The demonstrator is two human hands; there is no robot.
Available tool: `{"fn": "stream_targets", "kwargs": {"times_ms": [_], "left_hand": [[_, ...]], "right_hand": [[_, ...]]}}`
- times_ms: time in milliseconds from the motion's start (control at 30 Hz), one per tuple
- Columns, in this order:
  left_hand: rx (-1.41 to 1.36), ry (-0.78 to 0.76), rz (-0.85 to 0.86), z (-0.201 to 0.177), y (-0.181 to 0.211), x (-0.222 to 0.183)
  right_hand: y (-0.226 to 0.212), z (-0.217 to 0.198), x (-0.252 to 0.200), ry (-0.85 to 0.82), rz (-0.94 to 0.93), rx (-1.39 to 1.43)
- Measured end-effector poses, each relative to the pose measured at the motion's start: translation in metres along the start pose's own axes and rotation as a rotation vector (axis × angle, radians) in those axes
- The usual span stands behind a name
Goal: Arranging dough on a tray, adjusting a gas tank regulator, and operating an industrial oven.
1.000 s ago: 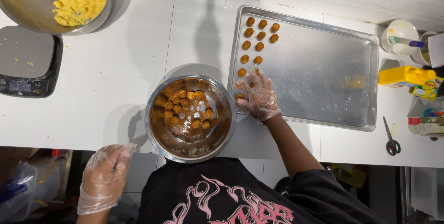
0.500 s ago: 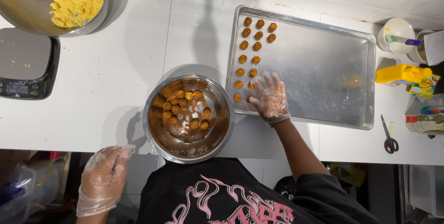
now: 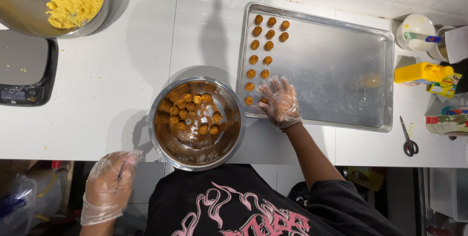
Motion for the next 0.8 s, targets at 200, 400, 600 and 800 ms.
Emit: {"fn": "stream_targets", "kwargs": {"times_ms": [200, 400, 600, 800], "left_hand": [[-0.031, 0.009, -0.002, -0.003, 0.0, 0.005], [-0.04, -0.011, 0.046, -0.001, -0.007, 0.009], [-0.036, -0.036, 0.059, -0.003, -0.006, 0.016], [-0.054, -0.023, 0.057, -0.006, -0.009, 0.014]], "right_hand": [[0.009, -0.004, -0.041, 0.485, -0.125, 0.351], [0.012, 0.022, -0.052, 0.766, -0.276, 0.179], [0.006, 0.024, -0.053, 0.573, -0.209, 0.125], [0.001, 0.006, -0.056, 0.301, -0.122, 0.074]]}}
Point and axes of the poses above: each hand's wrist, its own x-axis towards the middle knuckle, its own z-axis out of the palm, y = z × x, the point moved 2 cm from there along x, towards the middle knuckle, and after that the axes turned 10 degrees about z, right-handed, at the moved point
